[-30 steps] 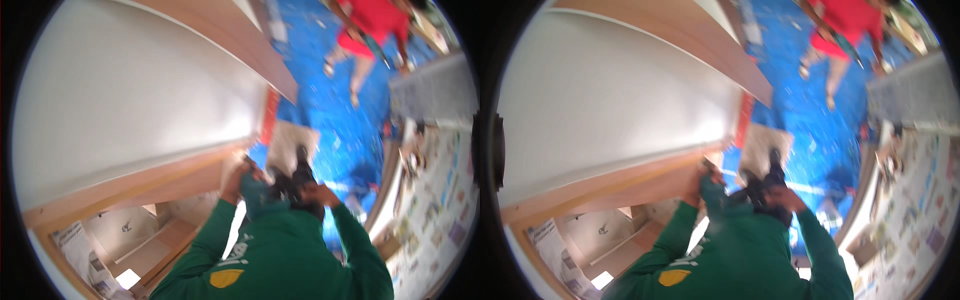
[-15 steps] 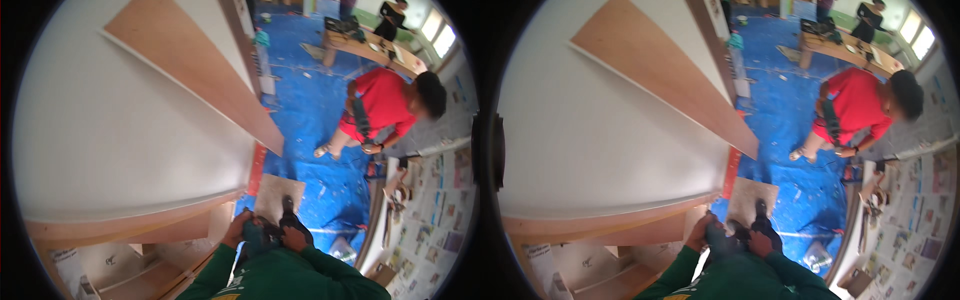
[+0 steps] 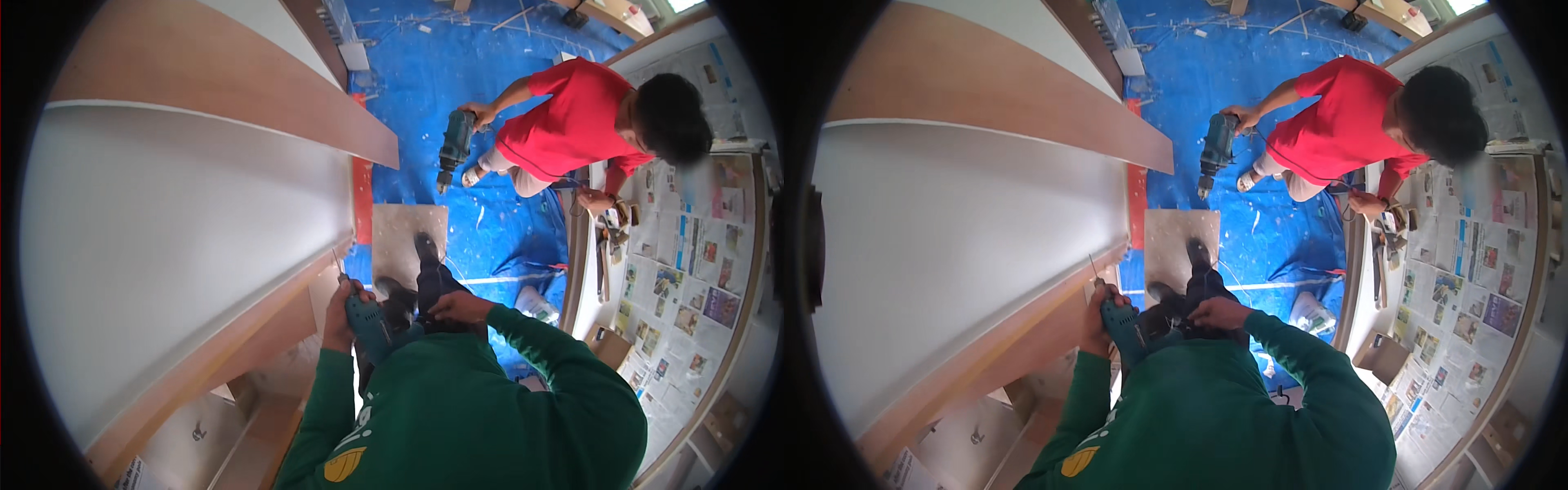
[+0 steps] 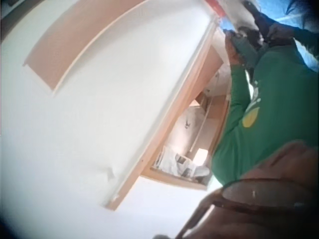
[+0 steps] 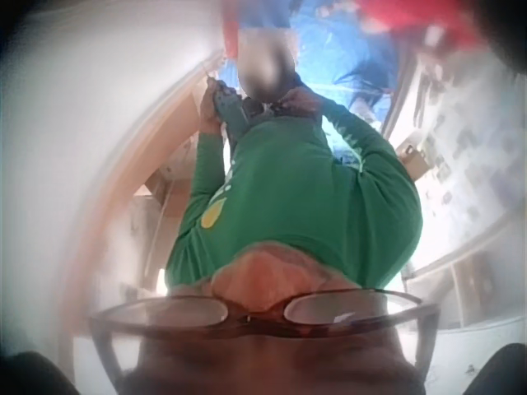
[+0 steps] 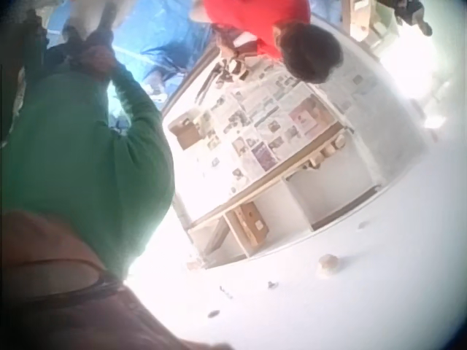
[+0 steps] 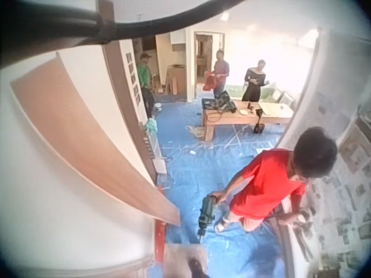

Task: The person uses a power drill to secure wooden panels to a wall structure. They retrieve a small wooden block and a screw from a toolbox, then attach the block to the wall using the drill. The person also handles a tube of sealant and adjusts the drill bit during the process.

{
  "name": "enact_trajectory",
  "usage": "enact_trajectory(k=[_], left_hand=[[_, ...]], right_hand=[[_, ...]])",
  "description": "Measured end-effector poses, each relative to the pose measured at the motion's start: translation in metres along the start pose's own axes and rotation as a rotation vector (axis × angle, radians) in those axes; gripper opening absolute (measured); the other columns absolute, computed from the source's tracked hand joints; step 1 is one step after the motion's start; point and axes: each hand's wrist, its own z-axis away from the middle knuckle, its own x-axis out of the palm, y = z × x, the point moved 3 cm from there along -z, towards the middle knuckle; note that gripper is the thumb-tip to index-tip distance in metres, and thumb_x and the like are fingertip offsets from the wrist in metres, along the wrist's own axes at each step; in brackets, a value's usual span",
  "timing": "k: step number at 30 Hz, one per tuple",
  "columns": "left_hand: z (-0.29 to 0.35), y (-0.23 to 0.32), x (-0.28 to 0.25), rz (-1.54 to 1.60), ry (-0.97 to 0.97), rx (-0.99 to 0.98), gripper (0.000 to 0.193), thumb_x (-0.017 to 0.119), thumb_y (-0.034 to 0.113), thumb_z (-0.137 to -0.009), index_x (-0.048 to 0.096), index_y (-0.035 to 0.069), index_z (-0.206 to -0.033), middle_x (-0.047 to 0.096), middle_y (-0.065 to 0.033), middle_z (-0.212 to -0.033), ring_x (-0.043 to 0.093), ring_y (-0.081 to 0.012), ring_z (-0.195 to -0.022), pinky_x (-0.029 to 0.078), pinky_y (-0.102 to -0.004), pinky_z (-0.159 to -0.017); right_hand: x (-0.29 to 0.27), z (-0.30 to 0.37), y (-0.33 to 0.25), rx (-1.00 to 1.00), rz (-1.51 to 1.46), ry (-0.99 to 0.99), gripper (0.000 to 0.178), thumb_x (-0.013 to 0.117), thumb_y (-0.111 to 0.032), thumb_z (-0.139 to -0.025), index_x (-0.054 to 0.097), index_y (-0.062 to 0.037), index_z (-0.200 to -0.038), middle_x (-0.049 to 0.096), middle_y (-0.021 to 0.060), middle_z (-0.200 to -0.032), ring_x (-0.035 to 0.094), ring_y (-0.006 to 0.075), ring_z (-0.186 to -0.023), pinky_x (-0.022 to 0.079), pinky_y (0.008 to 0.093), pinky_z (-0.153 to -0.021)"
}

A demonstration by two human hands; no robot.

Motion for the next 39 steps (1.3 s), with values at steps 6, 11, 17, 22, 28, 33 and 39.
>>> enact_trajectory(k=[6,11,17,22,28,33,39], left_hand=[[0.002,-0.004,-0.015,-0.014,0.010,-0.005,0.033,0.060,0.043,-0.110,0.062,0.009,-0.113,0.067,-0.0078,-0.086,0.072,-0.0268,-0.098,0.063,-0.0559,-0.094],[0.003,0.003,-0.033,0.030,-0.067,-0.097,0.034,0.059,0.042,-0.111,0.063,0.008,-0.112,0.070,-0.0086,-0.089,0.074,-0.0264,-0.097,0.065,-0.0517,-0.092],[0.009,0.010,-0.029,-0.052,-0.168,-0.082,0.033,0.063,0.036,-0.111,0.065,0.004,-0.117,0.073,-0.0108,-0.090,0.075,-0.0270,-0.099,0.065,-0.0505,-0.092],[0.025,0.018,-0.039,-0.016,-0.137,-0.055,0.031,0.064,0.033,-0.110,0.067,0.003,-0.115,0.073,-0.0112,-0.089,0.075,-0.0274,-0.098,0.066,-0.0499,-0.092],[0.036,0.019,-0.039,-0.021,-0.127,-0.027,0.026,0.071,0.028,-0.106,0.069,0.003,-0.112,0.074,-0.0116,-0.088,0.075,-0.0266,-0.097,0.066,-0.0484,-0.089],[0.033,0.009,-0.030,-0.062,-0.112,-0.055,0.024,0.074,0.025,-0.104,0.070,0.003,-0.112,0.075,-0.0118,-0.089,0.075,-0.0254,-0.097,0.067,-0.0447,-0.087],[0.049,-0.006,-0.034,-0.171,-0.059,-0.108,0.023,0.078,0.022,-0.099,0.070,0.004,-0.111,0.076,-0.0113,-0.107,0.075,-0.0240,-0.099,0.065,-0.0423,-0.088]], right_hand=[[0.011,0.003,-0.009,-0.004,0.038,-0.056,0.042,0.078,-0.027,-0.098,0.076,-0.0100,-0.136,0.072,0.0158,-0.112,0.071,0.0316,-0.106,0.055,0.0421,-0.100],[0.035,-0.004,-0.013,-0.024,0.097,0.028,0.035,0.081,-0.027,-0.093,0.081,-0.0092,-0.123,0.071,0.0167,-0.107,0.069,0.0359,-0.105,0.054,0.0446,-0.096],[0.064,-0.027,-0.020,-0.023,0.215,0.132,0.029,0.081,-0.024,-0.091,0.081,-0.0070,-0.114,0.072,0.0188,-0.101,0.071,0.0363,-0.098,0.055,0.0454,-0.088],[0.075,-0.027,-0.026,0.050,0.096,0.215,0.029,0.080,-0.022,-0.092,0.080,-0.0045,-0.114,0.074,0.0202,-0.095,0.072,0.0363,-0.091,0.056,0.0454,-0.084],[0.050,-0.046,-0.103,0.057,0.096,0.428,0.032,0.078,-0.026,-0.096,0.079,0.0013,-0.114,0.077,0.0171,-0.095,0.075,0.0316,-0.091,0.056,0.0422,-0.081],[0.024,-0.113,-0.216,-0.018,-0.322,0.485,0.030,0.067,-0.024,-0.104,0.076,0.0040,-0.111,0.072,0.0054,-0.094,0.066,0.0135,-0.089,0.054,0.0336,-0.080],[-0.039,-0.171,-0.176,-0.164,-0.799,0.989,0.029,0.066,-0.025,-0.105,0.071,0.0014,-0.094,0.070,0.0050,-0.091,0.065,0.0145,-0.085,0.053,0.0328,-0.080]])
